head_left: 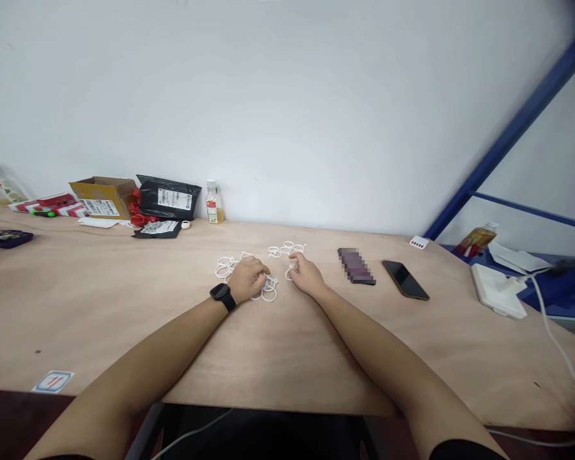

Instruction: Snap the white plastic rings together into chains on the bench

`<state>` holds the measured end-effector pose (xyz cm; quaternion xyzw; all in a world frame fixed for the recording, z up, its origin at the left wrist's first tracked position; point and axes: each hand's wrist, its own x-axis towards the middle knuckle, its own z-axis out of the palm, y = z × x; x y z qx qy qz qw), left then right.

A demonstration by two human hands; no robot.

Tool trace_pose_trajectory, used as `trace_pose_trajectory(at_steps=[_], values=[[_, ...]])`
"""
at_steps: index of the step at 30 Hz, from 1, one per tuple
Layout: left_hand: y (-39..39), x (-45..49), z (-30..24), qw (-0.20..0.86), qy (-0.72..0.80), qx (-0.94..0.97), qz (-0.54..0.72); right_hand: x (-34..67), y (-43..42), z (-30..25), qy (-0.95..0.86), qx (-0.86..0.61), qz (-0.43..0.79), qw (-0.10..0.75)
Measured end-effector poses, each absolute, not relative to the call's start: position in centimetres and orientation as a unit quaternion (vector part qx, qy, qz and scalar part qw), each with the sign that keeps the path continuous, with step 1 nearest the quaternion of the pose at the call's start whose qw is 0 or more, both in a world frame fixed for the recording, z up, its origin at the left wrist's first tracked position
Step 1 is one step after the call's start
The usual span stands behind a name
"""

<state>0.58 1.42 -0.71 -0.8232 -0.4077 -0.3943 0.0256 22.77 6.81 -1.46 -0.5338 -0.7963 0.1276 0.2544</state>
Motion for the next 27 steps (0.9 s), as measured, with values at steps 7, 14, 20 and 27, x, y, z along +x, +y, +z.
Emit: trace_pose_trajectory(at_steps=[7,14,20,27], values=[[1.63,0.27,-0.93,0.027,-0.4,-0.821,-0.406,22.77,6.96,-1.8,-0.818,-0.472,0.161,0.286],[1.53,0.27,-0.81,0.026,-0.464,-0.803,-0.373,22.58,7.24,-2.11,-0.796,-0.441,0.209,0.358],[1.66,0.34,-0.93,0.033,-0.469,-0.803,-0.366,22.34,6.98,-2.09,-0.784,-0.427,0.22,0.392],[1.78,0.32,-1.01,0.023,-0.46,-0.81,-0.362,22.25,6.75,-1.79,-0.79,-0.432,0.182,0.397]])
